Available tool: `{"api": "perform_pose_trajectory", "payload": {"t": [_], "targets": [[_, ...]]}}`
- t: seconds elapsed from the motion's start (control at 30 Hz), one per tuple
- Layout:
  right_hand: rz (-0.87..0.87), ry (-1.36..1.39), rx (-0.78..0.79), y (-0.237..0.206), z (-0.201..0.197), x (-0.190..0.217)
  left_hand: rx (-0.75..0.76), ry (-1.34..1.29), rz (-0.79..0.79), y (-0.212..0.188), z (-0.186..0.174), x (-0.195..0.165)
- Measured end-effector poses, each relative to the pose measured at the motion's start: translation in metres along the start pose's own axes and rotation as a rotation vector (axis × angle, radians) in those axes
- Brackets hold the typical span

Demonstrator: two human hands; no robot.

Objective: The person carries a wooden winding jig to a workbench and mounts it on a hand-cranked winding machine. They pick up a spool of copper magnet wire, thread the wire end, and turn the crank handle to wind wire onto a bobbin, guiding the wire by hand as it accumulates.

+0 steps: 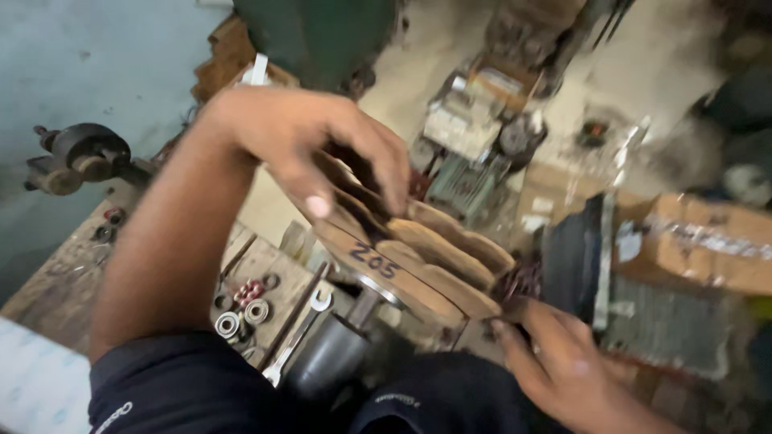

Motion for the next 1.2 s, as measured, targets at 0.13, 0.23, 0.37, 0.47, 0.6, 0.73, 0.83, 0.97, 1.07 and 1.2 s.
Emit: {"api": "perform_pose_trajectory", "payload": {"t": [0.13,0.23,0.37,0.47,0.6,0.73,0.83,0.97,1.07,1.2], "targets": [[-0.019,0.089,-0.086,-0.036,0.037,-0.051,0.020,-0.029,-0.078,0.002,-0.002,0.014],[0.014,0.097,-0.068,-0.063,0.070,-0.100,-0.010,-0.067,-0.135,0.003,-0.004,0.017],[0.020,0.199,-0.011,-0.095,0.117,-0.159,-0.153,0.078,-0.315,-0.006,-0.009,0.012],[-0.087,0.265,-0.024,-0.106,0.148,-0.183,-0.375,0.241,-0.393,-0.018,-0.008,-0.009],[-0.131,0.314,0.111,-0.105,0.184,-0.202,-0.760,0.676,-0.726,-0.031,0.020,-0.045],[-0.293,0.378,0.055,-0.101,0.182,-0.206,-1.369,0.759,-1.047,-0.027,0.094,-0.082],[-0.338,0.330,0.005,-0.099,0.174,-0.210,-1.691,0.920,-0.948,0.007,0.145,-0.095],[-0.243,0.494,0.008,-0.093,0.175,-0.209,-1.959,1.170,-0.873,0.041,0.166,-0.090],[-0.202,0.526,-0.016,-0.087,0.169,-0.200,-2.156,1.367,-0.938,0.080,0.222,-0.068],[-0.255,0.551,-0.069,-0.085,0.157,-0.189,-2.142,0.877,-1.124,0.147,0.297,0.059]]}}
Point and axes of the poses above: each hand's wrist, its own y-axis towards the middle knuckle, its own z-axis out of the palm, x = y × z, the point moved 7 cm from there along y, towards the middle knuckle, and after that the axes turned 15 degrees about -z, right-handed, at the moved point
